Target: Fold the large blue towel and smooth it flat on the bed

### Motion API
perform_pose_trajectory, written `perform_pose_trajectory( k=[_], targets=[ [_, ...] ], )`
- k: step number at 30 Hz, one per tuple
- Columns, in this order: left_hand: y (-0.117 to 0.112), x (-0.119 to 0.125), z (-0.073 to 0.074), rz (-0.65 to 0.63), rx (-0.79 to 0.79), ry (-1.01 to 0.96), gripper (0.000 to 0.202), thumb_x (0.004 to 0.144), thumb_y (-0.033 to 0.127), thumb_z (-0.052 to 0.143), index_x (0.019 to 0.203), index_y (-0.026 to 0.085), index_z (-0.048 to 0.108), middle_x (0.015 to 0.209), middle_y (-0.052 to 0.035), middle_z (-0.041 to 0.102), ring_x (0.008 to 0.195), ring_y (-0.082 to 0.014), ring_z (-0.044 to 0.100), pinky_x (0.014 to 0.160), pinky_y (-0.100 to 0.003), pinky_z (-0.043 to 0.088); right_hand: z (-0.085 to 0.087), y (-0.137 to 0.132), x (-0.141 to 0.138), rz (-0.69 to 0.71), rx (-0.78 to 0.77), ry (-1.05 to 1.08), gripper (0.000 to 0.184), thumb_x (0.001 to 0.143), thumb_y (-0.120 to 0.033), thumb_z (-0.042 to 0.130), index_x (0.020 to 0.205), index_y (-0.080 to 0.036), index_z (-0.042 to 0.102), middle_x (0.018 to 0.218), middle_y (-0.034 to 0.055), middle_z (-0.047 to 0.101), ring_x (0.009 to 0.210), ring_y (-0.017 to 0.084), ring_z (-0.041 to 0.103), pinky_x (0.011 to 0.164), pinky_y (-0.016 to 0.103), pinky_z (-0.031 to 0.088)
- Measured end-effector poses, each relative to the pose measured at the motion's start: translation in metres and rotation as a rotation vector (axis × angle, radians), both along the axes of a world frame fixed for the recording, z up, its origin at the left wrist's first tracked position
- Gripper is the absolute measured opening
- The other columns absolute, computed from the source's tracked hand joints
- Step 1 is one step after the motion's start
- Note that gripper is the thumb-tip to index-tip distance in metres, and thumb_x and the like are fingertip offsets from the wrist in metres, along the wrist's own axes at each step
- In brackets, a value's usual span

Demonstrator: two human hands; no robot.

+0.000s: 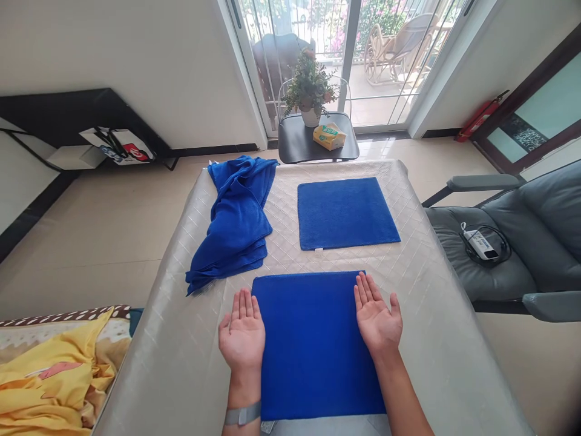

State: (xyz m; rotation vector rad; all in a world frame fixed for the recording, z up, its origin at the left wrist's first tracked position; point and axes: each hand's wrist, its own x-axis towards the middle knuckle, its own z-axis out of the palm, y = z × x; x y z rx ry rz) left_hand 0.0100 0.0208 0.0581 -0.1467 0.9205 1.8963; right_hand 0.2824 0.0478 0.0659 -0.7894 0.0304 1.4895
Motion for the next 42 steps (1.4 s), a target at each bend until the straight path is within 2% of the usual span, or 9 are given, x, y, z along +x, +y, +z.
perform_pose_trajectory(
  k=[4, 9, 12, 15, 18, 29, 33, 37, 42],
  targets=[
    [-0.019, 0.064, 0.01, -0.145, 0.017, -0.161, 0.045, 0.092, 0.019, 0.041, 0.134, 0.014, 0.054, 0.146, -0.0105, 0.051, 0.139, -0.02, 0.041, 0.111, -0.034, 0.041, 0.003, -0.021, -0.004, 0.004, -0.021, 0.02, 0.056, 0.092, -0.055, 0.043, 0.133, -0.019, 0.056, 0.147, 0.0079, 0.05, 0.138, 0.018, 0.041, 0.119, 0.038, 0.029],
    [-0.01, 0.172, 0.008, -0.42, 0.011, -0.523, 0.042, 0.093, 0.027, 0.04, 0.124, 0.012, 0.064, 0.141, -0.0142, 0.055, 0.138, -0.0222, 0.043, 0.114, -0.035, 0.037, -0.013, -0.032, -0.002, -0.021, -0.082, 0.027, 0.057, 0.091, -0.056, 0.044, 0.133, -0.02, 0.056, 0.148, 0.0071, 0.048, 0.138, 0.017, 0.04, 0.119, 0.036, 0.028],
    [-0.003, 0.202, 0.002, -0.477, 0.012, -0.561, 0.043, 0.092, 0.028, 0.041, 0.125, 0.012, 0.063, 0.14, -0.0154, 0.056, 0.136, -0.0213, 0.045, 0.114, -0.034, 0.036, -0.017, -0.031, 0.0, -0.007, -0.071, 0.041, 0.058, 0.091, -0.057, 0.046, 0.135, -0.021, 0.055, 0.148, 0.0069, 0.048, 0.139, 0.017, 0.04, 0.119, 0.037, 0.027],
    [-0.005, 0.195, -0.002, -0.461, -0.01, -0.493, 0.045, 0.092, 0.03, 0.04, 0.13, 0.015, 0.06, 0.145, -0.0129, 0.051, 0.139, -0.0201, 0.041, 0.115, -0.035, 0.035, -0.015, -0.03, 0.001, -0.011, -0.053, 0.022, 0.057, 0.091, -0.057, 0.045, 0.135, -0.021, 0.055, 0.147, 0.0067, 0.049, 0.139, 0.017, 0.04, 0.119, 0.04, 0.027],
    [-0.013, 0.17, -0.004, -0.448, -0.006, -0.452, 0.046, 0.093, 0.032, 0.039, 0.132, 0.016, 0.058, 0.149, -0.011, 0.047, 0.141, -0.0199, 0.037, 0.115, -0.034, 0.034, -0.014, -0.03, -0.001, -0.024, -0.046, 0.0, 0.056, 0.091, -0.057, 0.044, 0.132, -0.02, 0.057, 0.147, 0.0072, 0.05, 0.139, 0.017, 0.04, 0.119, 0.04, 0.027],
    [-0.037, 0.029, -0.005, -0.096, 0.06, -0.196, 0.054, 0.095, 0.029, 0.04, 0.147, 0.015, 0.038, 0.153, -0.0112, 0.042, 0.14, -0.0194, 0.039, 0.113, -0.034, 0.038, -0.013, -0.03, -0.001, -0.012, -0.039, 0.0, 0.056, 0.092, -0.057, 0.043, 0.134, -0.021, 0.055, 0.148, 0.0057, 0.049, 0.139, 0.017, 0.04, 0.118, 0.038, 0.03],
    [-0.055, -0.003, 0.002, -0.001, -0.006, -0.096, 0.058, 0.093, 0.027, 0.042, 0.148, 0.009, 0.034, 0.15, -0.0137, 0.044, 0.139, -0.0191, 0.04, 0.111, -0.032, 0.04, -0.006, -0.03, -0.001, -0.036, -0.056, 0.013, 0.057, 0.092, -0.054, 0.045, 0.134, -0.017, 0.055, 0.148, 0.0075, 0.049, 0.138, 0.017, 0.041, 0.118, 0.035, 0.032],
    [-0.074, 0.002, 0.019, -0.027, -0.035, -0.051, 0.058, 0.093, 0.027, 0.042, 0.149, 0.015, 0.034, 0.151, -0.0084, 0.045, 0.141, -0.0183, 0.037, 0.113, -0.031, 0.038, 0.006, -0.045, 0.0, -0.05, -0.082, 0.011, 0.054, 0.093, -0.052, 0.044, 0.136, -0.021, 0.054, 0.147, 0.0054, 0.049, 0.139, 0.017, 0.04, 0.118, 0.038, 0.033],
    [-0.07, 0.074, 0.026, -0.203, 0.003, -0.199, 0.056, 0.093, 0.033, 0.04, 0.147, 0.02, 0.04, 0.151, -0.0061, 0.045, 0.143, -0.0194, 0.032, 0.116, -0.034, 0.033, -0.001, -0.08, -0.004, -0.048, -0.143, 0.013, 0.054, 0.093, -0.055, 0.042, 0.133, -0.022, 0.057, 0.15, 0.0052, 0.046, 0.139, 0.017, 0.039, 0.119, 0.038, 0.03]
  ],
)
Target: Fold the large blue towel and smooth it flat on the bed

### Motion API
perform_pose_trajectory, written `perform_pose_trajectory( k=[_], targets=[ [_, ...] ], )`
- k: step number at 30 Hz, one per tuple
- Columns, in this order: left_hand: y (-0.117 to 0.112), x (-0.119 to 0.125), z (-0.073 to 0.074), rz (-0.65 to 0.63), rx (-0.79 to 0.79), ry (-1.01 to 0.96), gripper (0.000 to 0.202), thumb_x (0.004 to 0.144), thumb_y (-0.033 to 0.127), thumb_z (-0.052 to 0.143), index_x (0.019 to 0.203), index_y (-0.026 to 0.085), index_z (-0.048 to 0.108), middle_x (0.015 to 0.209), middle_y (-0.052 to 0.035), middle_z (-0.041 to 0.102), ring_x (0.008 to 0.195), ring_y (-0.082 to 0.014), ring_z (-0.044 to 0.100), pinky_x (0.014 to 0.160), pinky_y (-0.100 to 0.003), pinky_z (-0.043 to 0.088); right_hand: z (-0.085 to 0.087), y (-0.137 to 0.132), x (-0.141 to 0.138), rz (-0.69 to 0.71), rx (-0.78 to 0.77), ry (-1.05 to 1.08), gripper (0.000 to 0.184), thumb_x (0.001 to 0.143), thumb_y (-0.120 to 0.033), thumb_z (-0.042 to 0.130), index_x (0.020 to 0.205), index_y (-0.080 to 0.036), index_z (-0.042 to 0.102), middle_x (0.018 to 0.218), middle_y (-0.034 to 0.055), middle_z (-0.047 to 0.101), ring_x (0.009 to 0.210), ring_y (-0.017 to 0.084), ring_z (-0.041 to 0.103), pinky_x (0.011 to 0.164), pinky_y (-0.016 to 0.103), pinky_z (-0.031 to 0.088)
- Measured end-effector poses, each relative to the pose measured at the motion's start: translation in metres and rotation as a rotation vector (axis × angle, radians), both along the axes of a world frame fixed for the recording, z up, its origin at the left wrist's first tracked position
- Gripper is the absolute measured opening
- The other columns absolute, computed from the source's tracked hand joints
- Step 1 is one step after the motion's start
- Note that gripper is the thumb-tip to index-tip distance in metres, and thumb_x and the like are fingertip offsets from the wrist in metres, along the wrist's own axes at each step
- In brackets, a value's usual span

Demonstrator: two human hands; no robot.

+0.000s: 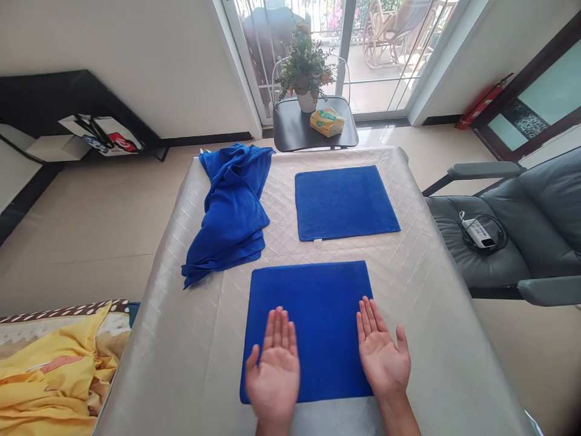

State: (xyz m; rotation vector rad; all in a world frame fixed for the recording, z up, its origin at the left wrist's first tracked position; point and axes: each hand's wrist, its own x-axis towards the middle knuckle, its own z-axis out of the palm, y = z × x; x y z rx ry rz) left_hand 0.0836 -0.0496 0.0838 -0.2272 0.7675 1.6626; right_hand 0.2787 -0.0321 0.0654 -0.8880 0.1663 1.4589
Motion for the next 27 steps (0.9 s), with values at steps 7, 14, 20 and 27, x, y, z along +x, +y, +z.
perform_pose_trajectory(
  k=[7, 14, 20, 27],
  targets=[
    [0.036, 0.114, -0.02, -0.307, -0.019, -0.402, 0.049, 0.092, 0.037, 0.039, 0.131, 0.017, 0.06, 0.142, -0.0115, 0.055, 0.139, -0.0214, 0.04, 0.116, -0.039, 0.034, -0.012, -0.007, 0.0, -0.033, -0.007, 0.013, 0.056, 0.091, -0.058, 0.045, 0.132, -0.023, 0.057, 0.147, 0.0057, 0.05, 0.139, 0.019, 0.039, 0.121, 0.045, 0.024],
    [0.024, 0.086, -0.026, -0.303, 0.005, -0.354, 0.054, 0.094, 0.042, 0.036, 0.137, 0.016, 0.053, 0.151, -0.0109, 0.045, 0.143, -0.0206, 0.033, 0.117, -0.036, 0.031, -0.011, -0.005, 0.002, -0.025, 0.015, -0.002, 0.057, 0.091, -0.06, 0.043, 0.131, -0.022, 0.058, 0.148, 0.0057, 0.049, 0.14, 0.017, 0.039, 0.12, 0.041, 0.025],
    [0.001, 0.015, -0.032, -0.094, 0.039, -0.183, 0.057, 0.096, 0.039, 0.036, 0.15, 0.02, 0.036, 0.155, -0.0079, 0.038, 0.143, -0.0203, 0.032, 0.117, -0.036, 0.031, -0.01, -0.006, 0.002, -0.019, 0.016, -0.01, 0.057, 0.093, -0.059, 0.041, 0.131, -0.022, 0.058, 0.148, 0.0044, 0.048, 0.139, 0.017, 0.04, 0.12, 0.039, 0.026],
    [-0.026, -0.067, -0.027, 0.144, 0.064, -0.01, 0.066, 0.094, 0.029, 0.04, 0.154, 0.011, 0.019, 0.153, -0.0122, 0.04, 0.142, -0.0194, 0.035, 0.117, -0.033, 0.032, 0.002, -0.007, -0.002, -0.044, -0.006, -0.009, 0.061, 0.092, -0.057, 0.045, 0.136, -0.016, 0.054, 0.15, 0.0071, 0.045, 0.138, 0.018, 0.041, 0.118, 0.034, 0.03]
  ],
)
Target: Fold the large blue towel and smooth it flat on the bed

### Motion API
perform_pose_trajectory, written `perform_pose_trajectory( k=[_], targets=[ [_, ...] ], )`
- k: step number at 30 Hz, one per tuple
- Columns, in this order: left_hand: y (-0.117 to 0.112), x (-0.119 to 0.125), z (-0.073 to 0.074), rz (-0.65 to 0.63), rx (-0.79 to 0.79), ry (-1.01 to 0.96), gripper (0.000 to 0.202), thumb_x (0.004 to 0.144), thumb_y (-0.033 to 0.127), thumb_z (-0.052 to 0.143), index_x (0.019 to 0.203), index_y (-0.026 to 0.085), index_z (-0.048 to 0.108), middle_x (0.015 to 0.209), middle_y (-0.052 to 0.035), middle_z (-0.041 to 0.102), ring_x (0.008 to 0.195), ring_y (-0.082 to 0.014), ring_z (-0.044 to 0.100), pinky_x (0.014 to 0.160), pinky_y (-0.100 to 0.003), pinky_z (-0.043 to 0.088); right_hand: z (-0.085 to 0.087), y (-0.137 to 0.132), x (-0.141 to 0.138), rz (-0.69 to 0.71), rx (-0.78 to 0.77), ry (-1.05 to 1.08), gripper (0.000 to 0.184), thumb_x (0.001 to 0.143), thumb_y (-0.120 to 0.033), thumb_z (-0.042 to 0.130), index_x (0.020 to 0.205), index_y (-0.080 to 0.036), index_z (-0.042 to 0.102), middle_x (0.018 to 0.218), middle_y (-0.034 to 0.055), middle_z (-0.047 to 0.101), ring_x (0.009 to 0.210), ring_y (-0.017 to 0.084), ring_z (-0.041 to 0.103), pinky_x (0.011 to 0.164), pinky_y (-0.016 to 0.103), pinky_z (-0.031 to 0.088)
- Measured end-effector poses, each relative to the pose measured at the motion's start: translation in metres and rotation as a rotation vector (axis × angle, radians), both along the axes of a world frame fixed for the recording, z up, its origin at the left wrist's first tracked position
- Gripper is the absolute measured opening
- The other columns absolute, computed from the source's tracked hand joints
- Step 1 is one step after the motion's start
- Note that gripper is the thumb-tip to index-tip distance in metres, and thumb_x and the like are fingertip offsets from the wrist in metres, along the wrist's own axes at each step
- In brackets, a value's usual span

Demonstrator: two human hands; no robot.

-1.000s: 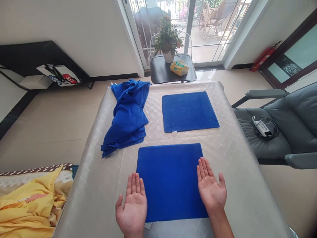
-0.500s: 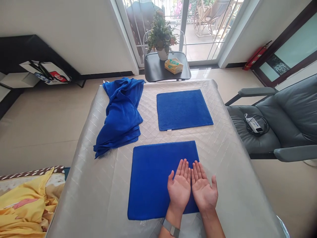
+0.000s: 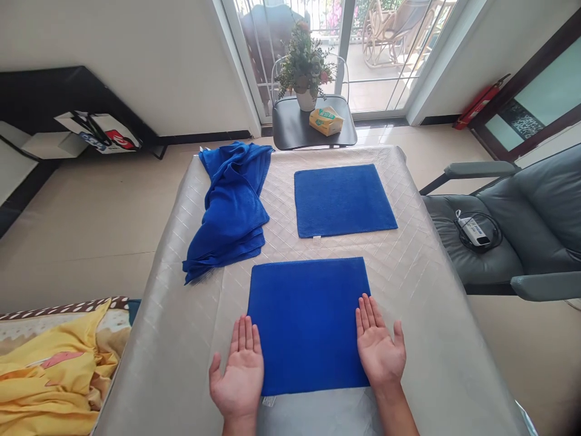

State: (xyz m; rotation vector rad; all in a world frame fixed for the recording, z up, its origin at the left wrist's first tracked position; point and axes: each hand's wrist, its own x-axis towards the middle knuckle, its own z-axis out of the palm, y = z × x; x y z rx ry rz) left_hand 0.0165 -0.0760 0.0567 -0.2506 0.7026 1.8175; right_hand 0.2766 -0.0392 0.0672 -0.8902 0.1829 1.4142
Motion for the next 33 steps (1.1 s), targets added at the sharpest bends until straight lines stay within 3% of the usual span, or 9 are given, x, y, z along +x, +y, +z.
perform_pose_trajectory(
  k=[4, 7, 10, 15, 19, 21, 24, 28, 33],
  targets=[
    [-0.02, -0.014, 0.006, 0.005, -0.024, 0.045, 0.066, 0.093, 0.028, 0.041, 0.153, 0.01, 0.021, 0.152, -0.0117, 0.041, 0.142, -0.0193, 0.035, 0.116, -0.032, 0.033, 0.012, -0.032, -0.001, 0.004, -0.049, 0.005, 0.063, 0.091, -0.058, 0.045, 0.138, -0.018, 0.052, 0.151, 0.007, 0.043, 0.139, 0.019, 0.04, 0.117, 0.036, 0.033],
    [-0.031, 0.004, 0.009, -0.075, -0.002, 0.018, 0.064, 0.094, 0.035, 0.04, 0.153, 0.013, 0.025, 0.153, -0.0099, 0.04, 0.143, -0.0204, 0.033, 0.117, -0.034, 0.033, 0.016, -0.055, 0.001, 0.004, -0.099, 0.008, 0.064, 0.09, -0.06, 0.044, 0.139, -0.02, 0.052, 0.152, 0.0062, 0.043, 0.139, 0.02, 0.039, 0.117, 0.037, 0.034],
    [-0.028, 0.049, 0.008, -0.234, 0.011, -0.1, 0.059, 0.094, 0.042, 0.038, 0.148, 0.017, 0.04, 0.153, -0.0081, 0.041, 0.143, -0.0221, 0.032, 0.117, -0.036, 0.031, 0.012, -0.059, 0.003, -0.012, -0.109, -0.009, 0.063, 0.091, -0.06, 0.043, 0.137, -0.019, 0.054, 0.151, 0.0064, 0.044, 0.139, 0.02, 0.04, 0.119, 0.039, 0.03],
    [-0.001, 0.149, 0.001, -0.446, 0.013, -0.33, 0.053, 0.093, 0.042, 0.038, 0.133, 0.015, 0.059, 0.147, -0.0101, 0.05, 0.144, -0.023, 0.032, 0.12, -0.038, 0.023, -0.001, -0.045, 0.004, -0.044, -0.112, -0.046, 0.059, 0.091, -0.058, 0.045, 0.132, -0.017, 0.058, 0.147, 0.0075, 0.05, 0.138, 0.019, 0.041, 0.122, 0.039, 0.02],
    [0.008, 0.188, -0.003, -0.505, 0.005, -0.409, 0.053, 0.092, 0.041, 0.038, 0.132, 0.012, 0.06, 0.147, -0.0129, 0.049, 0.144, -0.0231, 0.032, 0.121, -0.037, 0.021, -0.005, -0.044, 0.005, -0.044, -0.104, -0.03, 0.062, 0.09, -0.06, 0.045, 0.133, -0.017, 0.056, 0.147, 0.0079, 0.049, 0.138, 0.019, 0.041, 0.122, 0.039, 0.019],
    [0.007, 0.186, -0.005, -0.497, 0.009, -0.393, 0.054, 0.092, 0.042, 0.038, 0.134, 0.013, 0.058, 0.149, -0.0125, 0.046, 0.144, -0.0232, 0.03, 0.121, -0.038, 0.021, -0.005, -0.045, 0.005, -0.041, -0.091, -0.036, 0.062, 0.09, -0.06, 0.045, 0.133, -0.017, 0.056, 0.147, 0.0081, 0.049, 0.138, 0.019, 0.041, 0.122, 0.039, 0.019],
    [0.002, 0.161, -0.006, -0.471, 0.016, -0.338, 0.055, 0.093, 0.043, 0.037, 0.136, 0.014, 0.056, 0.152, -0.0112, 0.043, 0.145, -0.023, 0.028, 0.12, -0.038, 0.022, -0.005, -0.046, 0.005, -0.034, -0.077, -0.058, 0.061, 0.091, -0.059, 0.044, 0.133, -0.018, 0.056, 0.147, 0.0079, 0.049, 0.138, 0.019, 0.041, 0.122, 0.04, 0.019],
    [-0.014, 0.1, -0.009, -0.377, 0.01, -0.222, 0.057, 0.096, 0.044, 0.032, 0.143, 0.017, 0.047, 0.155, -0.008, 0.038, 0.146, -0.0211, 0.025, 0.12, -0.036, 0.022, -0.004, -0.046, 0.005, -0.03, -0.081, -0.08, 0.06, 0.091, -0.059, 0.043, 0.133, -0.018, 0.056, 0.147, 0.0075, 0.049, 0.138, 0.019, 0.042, 0.121, 0.04, 0.021],
    [-0.045, 0.023, -0.011, -0.21, 0.053, -0.128, 0.061, 0.098, 0.041, 0.031, 0.154, 0.018, 0.023, 0.157, -0.0083, 0.033, 0.145, -0.021, 0.026, 0.119, -0.036, 0.027, -0.004, -0.046, 0.004, -0.029, -0.084, -0.095, 0.061, 0.091, -0.058, 0.043, 0.134, -0.017, 0.055, 0.148, 0.0081, 0.049, 0.137, 0.019, 0.043, 0.12, 0.039, 0.026]
  ],
)
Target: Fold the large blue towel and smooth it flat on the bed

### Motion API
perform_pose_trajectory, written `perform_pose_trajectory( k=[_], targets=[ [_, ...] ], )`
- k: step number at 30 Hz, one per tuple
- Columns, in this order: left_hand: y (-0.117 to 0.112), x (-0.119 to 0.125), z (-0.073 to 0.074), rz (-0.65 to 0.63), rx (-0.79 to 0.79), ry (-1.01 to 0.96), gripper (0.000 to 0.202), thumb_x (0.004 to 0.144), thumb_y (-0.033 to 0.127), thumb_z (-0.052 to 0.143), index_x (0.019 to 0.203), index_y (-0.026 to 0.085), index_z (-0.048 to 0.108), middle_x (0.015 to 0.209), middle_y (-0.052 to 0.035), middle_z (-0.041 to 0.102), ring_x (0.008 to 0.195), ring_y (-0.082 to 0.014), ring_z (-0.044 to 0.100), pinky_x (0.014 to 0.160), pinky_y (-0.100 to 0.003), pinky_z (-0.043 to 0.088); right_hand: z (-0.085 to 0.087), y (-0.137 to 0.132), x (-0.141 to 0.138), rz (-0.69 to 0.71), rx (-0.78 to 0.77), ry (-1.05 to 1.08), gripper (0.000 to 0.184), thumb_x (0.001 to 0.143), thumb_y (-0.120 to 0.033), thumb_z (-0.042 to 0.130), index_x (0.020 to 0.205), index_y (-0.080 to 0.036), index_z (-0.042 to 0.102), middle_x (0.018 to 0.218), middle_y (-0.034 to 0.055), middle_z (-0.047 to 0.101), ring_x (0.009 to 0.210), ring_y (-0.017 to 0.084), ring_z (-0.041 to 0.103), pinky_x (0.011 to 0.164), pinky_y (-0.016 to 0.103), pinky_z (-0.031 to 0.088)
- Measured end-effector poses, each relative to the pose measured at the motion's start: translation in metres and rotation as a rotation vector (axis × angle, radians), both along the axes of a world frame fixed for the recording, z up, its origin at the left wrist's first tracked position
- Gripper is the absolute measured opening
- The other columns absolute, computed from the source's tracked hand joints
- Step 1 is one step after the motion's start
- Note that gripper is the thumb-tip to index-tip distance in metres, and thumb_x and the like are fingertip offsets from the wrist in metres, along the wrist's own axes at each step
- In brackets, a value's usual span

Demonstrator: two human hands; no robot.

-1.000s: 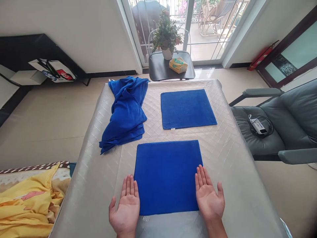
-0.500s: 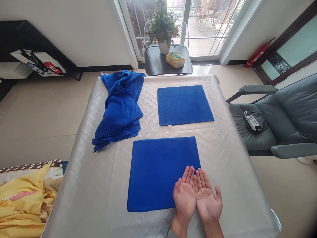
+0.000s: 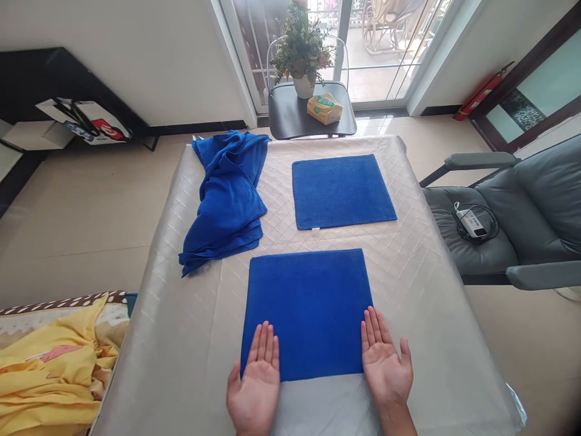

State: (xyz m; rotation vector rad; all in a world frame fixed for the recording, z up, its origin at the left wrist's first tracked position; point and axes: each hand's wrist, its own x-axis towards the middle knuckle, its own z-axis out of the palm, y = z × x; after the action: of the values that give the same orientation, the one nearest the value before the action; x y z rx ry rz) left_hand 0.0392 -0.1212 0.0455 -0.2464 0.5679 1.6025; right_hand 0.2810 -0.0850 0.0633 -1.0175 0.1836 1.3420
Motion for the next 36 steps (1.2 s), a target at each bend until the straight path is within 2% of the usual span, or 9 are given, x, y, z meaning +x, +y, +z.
perform_pose_trajectory(
  k=[5, 11, 14, 18, 21, 24, 28, 33, 36],
  targets=[
    [-0.024, -0.037, 0.005, 0.144, -0.045, 0.028, 0.064, 0.096, 0.032, 0.035, 0.155, 0.016, 0.016, 0.154, -0.0109, 0.039, 0.142, -0.0209, 0.033, 0.116, -0.035, 0.034, 0.003, 0.001, -0.002, -0.007, -0.01, -0.01, 0.061, 0.09, -0.057, 0.045, 0.134, -0.016, 0.056, 0.148, 0.0092, 0.048, 0.136, 0.019, 0.043, 0.119, 0.038, 0.027],
    [-0.037, -0.038, 0.02, 0.167, -0.147, 0.126, 0.07, 0.088, 0.023, 0.044, 0.154, 0.014, 0.021, 0.152, -0.0112, 0.042, 0.141, -0.0217, 0.036, 0.115, -0.035, 0.036, 0.017, -0.017, 0.004, 0.013, -0.037, 0.008, 0.059, 0.091, -0.057, 0.044, 0.134, -0.018, 0.056, 0.148, 0.0073, 0.048, 0.137, 0.02, 0.042, 0.12, 0.04, 0.025],
    [-0.028, -0.002, 0.022, 0.078, -0.095, 0.098, 0.063, 0.088, 0.028, 0.043, 0.15, 0.018, 0.035, 0.151, -0.0081, 0.044, 0.141, -0.0212, 0.036, 0.114, -0.034, 0.036, 0.018, -0.031, 0.006, 0.017, -0.056, 0.037, 0.06, 0.09, -0.059, 0.045, 0.133, -0.019, 0.057, 0.148, 0.0078, 0.048, 0.137, 0.021, 0.042, 0.12, 0.041, 0.025],
    [-0.002, 0.092, 0.02, -0.245, -0.101, -0.079, 0.051, 0.088, 0.036, 0.042, 0.13, 0.015, 0.062, 0.144, -0.012, 0.053, 0.141, -0.0259, 0.037, 0.118, -0.04, 0.029, 0.005, -0.041, 0.005, -0.002, -0.091, 0.056, 0.057, 0.089, -0.059, 0.047, 0.129, -0.02, 0.061, 0.146, 0.0074, 0.051, 0.137, 0.021, 0.043, 0.12, 0.043, 0.025],
    [0.013, 0.155, 0.018, -0.413, -0.12, -0.201, 0.052, 0.085, 0.035, 0.045, 0.124, 0.009, 0.066, 0.139, -0.0168, 0.056, 0.14, -0.028, 0.039, 0.12, -0.041, 0.023, -0.004, -0.043, 0.006, -0.025, -0.131, 0.049, 0.054, 0.088, -0.058, 0.05, 0.127, -0.022, 0.062, 0.141, 0.0065, 0.056, 0.136, 0.02, 0.044, 0.12, 0.044, 0.024],
    [0.018, 0.177, 0.014, -0.457, -0.102, -0.266, 0.052, 0.086, 0.035, 0.045, 0.127, 0.009, 0.064, 0.14, -0.0163, 0.056, 0.14, -0.0269, 0.04, 0.12, -0.04, 0.021, -0.007, -0.044, 0.008, -0.04, -0.157, 0.049, 0.055, 0.087, -0.058, 0.052, 0.128, -0.022, 0.061, 0.139, 0.0067, 0.058, 0.136, 0.018, 0.044, 0.121, 0.04, 0.023],
    [0.011, 0.15, 0.008, -0.432, -0.085, -0.212, 0.054, 0.088, 0.037, 0.042, 0.132, 0.011, 0.06, 0.146, -0.014, 0.05, 0.143, -0.0266, 0.033, 0.121, -0.041, 0.019, -0.004, -0.043, 0.008, -0.022, -0.112, 0.074, 0.057, 0.089, -0.059, 0.049, 0.129, -0.02, 0.061, 0.143, 0.008, 0.054, 0.136, 0.019, 0.044, 0.12, 0.041, 0.025],
    [-0.01, 0.084, 0.004, -0.317, -0.14, -0.054, 0.053, 0.093, 0.039, 0.037, 0.138, 0.018, 0.055, 0.152, -0.0085, 0.043, 0.146, -0.0229, 0.025, 0.122, -0.041, 0.018, -0.002, -0.043, 0.006, -0.026, -0.091, 0.062, 0.056, 0.09, -0.057, 0.048, 0.13, -0.019, 0.06, 0.146, 0.0083, 0.051, 0.137, 0.019, 0.043, 0.118, 0.041, 0.029],
    [-0.024, 0.041, 0.004, -0.196, -0.147, 0.029, 0.053, 0.095, 0.037, 0.035, 0.144, 0.021, 0.047, 0.153, -0.0072, 0.041, 0.145, -0.0222, 0.027, 0.12, -0.038, 0.025, -0.002, -0.042, 0.007, -0.021, -0.099, 0.063, 0.057, 0.091, -0.057, 0.047, 0.131, -0.02, 0.059, 0.148, 0.0081, 0.048, 0.136, 0.019, 0.044, 0.117, 0.038, 0.032]
  ],
)
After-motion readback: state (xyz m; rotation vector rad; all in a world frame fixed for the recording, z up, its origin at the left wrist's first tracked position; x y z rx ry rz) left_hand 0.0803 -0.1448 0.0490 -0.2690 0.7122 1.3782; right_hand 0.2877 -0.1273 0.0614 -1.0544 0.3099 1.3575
